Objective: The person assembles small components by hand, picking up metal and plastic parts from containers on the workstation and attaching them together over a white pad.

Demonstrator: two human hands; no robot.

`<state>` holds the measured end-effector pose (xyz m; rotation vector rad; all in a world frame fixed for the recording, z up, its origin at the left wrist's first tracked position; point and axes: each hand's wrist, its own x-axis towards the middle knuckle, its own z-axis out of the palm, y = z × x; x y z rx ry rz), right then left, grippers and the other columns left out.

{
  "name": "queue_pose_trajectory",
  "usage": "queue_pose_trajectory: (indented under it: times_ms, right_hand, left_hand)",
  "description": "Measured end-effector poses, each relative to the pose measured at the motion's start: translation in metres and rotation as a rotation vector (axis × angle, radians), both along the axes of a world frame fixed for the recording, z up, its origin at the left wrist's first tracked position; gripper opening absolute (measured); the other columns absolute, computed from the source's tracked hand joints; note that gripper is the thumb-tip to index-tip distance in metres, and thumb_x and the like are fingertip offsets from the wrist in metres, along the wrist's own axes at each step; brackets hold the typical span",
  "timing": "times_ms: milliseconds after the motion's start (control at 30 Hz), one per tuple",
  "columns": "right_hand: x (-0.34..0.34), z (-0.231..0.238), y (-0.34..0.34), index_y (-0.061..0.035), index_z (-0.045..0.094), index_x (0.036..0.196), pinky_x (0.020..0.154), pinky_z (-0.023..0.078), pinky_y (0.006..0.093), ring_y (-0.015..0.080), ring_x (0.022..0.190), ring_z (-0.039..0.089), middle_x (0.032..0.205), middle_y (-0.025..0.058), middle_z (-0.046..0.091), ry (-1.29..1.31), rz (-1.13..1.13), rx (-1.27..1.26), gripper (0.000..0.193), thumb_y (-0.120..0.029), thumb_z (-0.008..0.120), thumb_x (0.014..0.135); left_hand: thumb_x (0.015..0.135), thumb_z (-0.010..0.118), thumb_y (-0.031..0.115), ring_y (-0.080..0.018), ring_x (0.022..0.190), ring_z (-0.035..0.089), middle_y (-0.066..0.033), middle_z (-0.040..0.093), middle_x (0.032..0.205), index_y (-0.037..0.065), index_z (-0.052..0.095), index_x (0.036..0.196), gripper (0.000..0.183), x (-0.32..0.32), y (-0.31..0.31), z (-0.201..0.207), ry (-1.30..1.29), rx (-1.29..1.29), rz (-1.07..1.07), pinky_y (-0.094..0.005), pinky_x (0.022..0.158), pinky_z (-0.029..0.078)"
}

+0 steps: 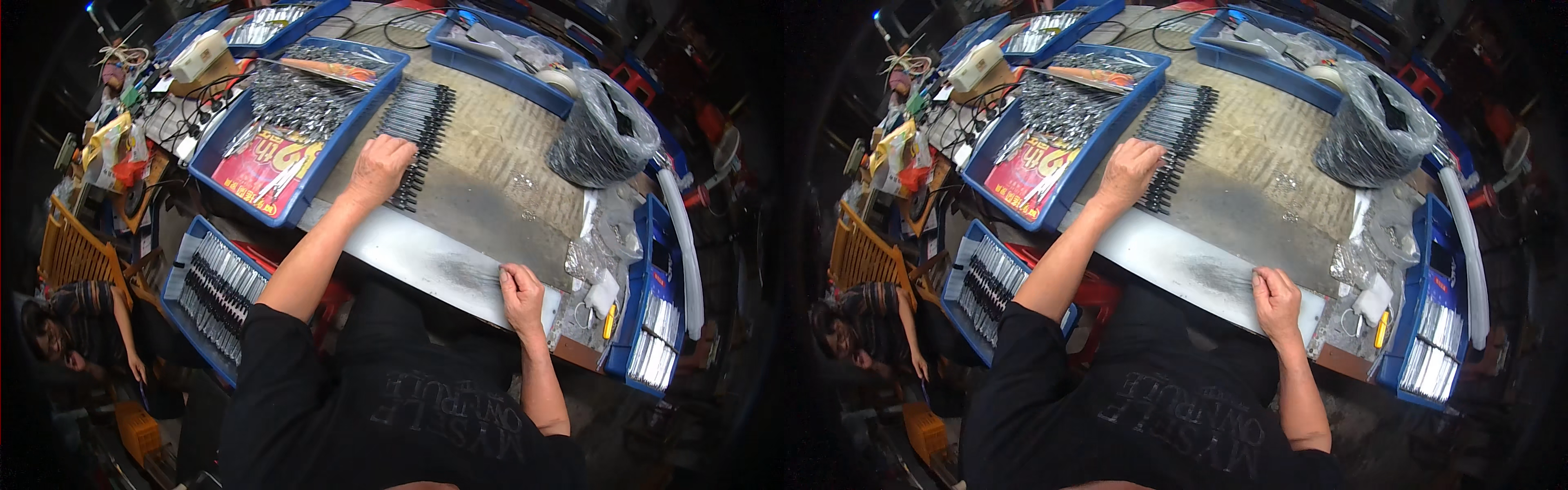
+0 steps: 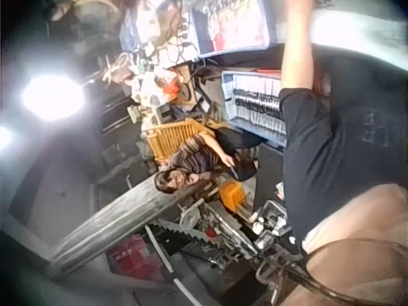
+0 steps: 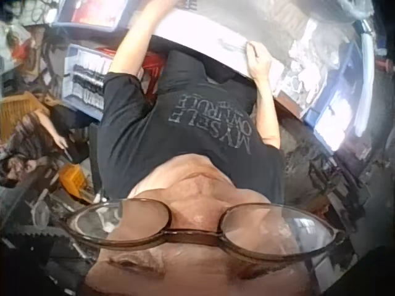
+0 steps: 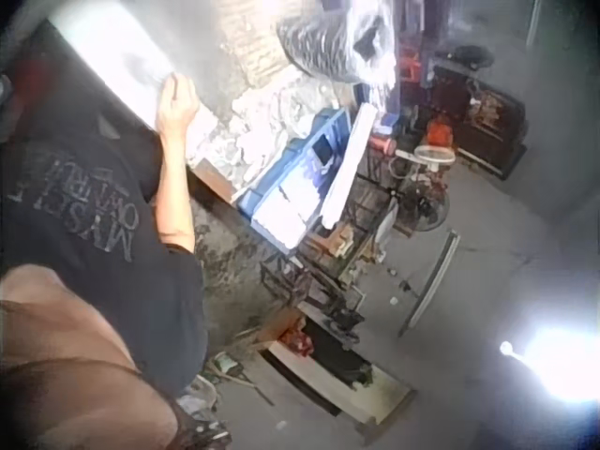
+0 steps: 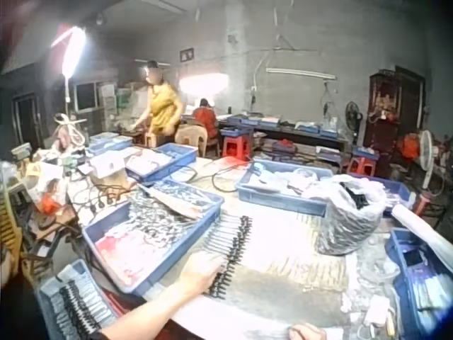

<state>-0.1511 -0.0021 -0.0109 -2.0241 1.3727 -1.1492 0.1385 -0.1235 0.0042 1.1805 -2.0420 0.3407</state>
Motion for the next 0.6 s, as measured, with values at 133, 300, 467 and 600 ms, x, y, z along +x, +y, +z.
queue_pose_trajectory:
  times_ms: [133,300,467,600]
  right_hand:
    - [0.002,0.001,0.001,0.0010,0.059,0.083,0.050,0.039,0.0295,0.0203,0.053,0.050,0.063,0.0101,0.052,0.003,0.013,-0.006,0.009,-0.008,0.058,0.079]
    - [0.001,0.000,0.002,0.0012,0.059,0.083,0.051,0.039,0.0297,0.0203,0.054,0.050,0.065,0.0107,0.053,0.034,0.018,-0.015,0.010,-0.008,0.057,0.080]
    - [0.001,-0.001,0.002,0.0015,0.059,0.083,0.054,0.041,0.0287,0.0194,0.057,0.052,0.067,0.0106,0.055,0.044,0.010,0.002,0.010,-0.008,0.057,0.080]
    - [0.001,-0.003,0.001,0.0017,0.059,0.084,0.053,0.040,0.0280,0.0179,0.055,0.050,0.067,0.0101,0.054,0.039,0.021,-0.044,0.010,-0.007,0.057,0.080]
  left_hand:
    - [0.070,0.063,0.002,-0.0292,0.080,0.056,-0.0116,0.059,0.084,0.003,0.057,0.088,0.019,0.024,0.032,0.032,0.107,0.043,0.034,-0.0368,0.070,0.045]
    - [0.072,0.057,0.006,-0.0344,0.080,0.057,-0.0178,0.060,0.082,0.001,0.058,0.084,0.013,0.113,0.027,0.033,0.180,0.318,0.418,-0.0417,0.071,0.044]
    - [0.064,0.062,0.011,-0.0320,0.078,0.061,-0.0208,0.061,0.081,-0.001,0.061,0.079,0.020,0.183,0.025,0.011,-0.106,0.924,0.555,-0.0403,0.067,0.046]
    - [0.063,0.064,0.015,-0.0303,0.074,0.061,-0.0191,0.062,0.080,-0.002,0.062,0.080,0.024,0.185,0.021,0.013,-0.044,1.099,0.560,-0.0385,0.065,0.046]
